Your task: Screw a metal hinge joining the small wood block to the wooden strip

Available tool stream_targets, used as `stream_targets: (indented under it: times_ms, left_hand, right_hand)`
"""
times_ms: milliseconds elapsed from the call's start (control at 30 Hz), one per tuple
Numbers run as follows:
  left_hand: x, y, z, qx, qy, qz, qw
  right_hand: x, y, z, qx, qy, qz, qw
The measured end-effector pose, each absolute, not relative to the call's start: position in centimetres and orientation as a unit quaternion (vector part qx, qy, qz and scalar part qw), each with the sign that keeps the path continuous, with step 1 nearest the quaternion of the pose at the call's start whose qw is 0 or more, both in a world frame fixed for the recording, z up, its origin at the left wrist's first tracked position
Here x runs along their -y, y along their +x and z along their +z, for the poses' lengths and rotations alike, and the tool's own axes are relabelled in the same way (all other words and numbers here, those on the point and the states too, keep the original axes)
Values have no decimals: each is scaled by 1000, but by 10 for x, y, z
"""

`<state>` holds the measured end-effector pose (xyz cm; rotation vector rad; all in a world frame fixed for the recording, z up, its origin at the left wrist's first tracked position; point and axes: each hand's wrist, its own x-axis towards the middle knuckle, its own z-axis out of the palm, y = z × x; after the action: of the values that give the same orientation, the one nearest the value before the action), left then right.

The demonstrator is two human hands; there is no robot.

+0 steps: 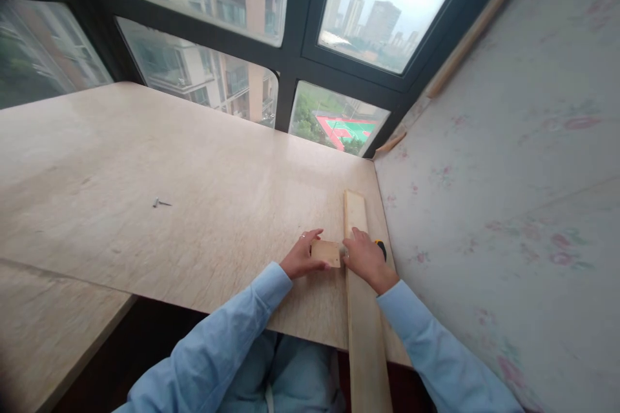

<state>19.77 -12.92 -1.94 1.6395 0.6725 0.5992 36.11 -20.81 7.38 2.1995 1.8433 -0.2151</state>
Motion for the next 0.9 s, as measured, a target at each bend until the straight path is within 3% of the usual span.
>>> stream_targets:
  times_ms: [233,533,900]
  left_hand:
    - [125,205,-19,-351,682,243,594]
    - [129,210,-21,-345,571,251,701]
    - [139,216,-3,-392,521,264,711]
  right_hand:
    - [199,363,82,-639,745,-114,153]
    - [199,362,81,-642,738,-119,170]
    - [191,363,84,-624,751,-146,162]
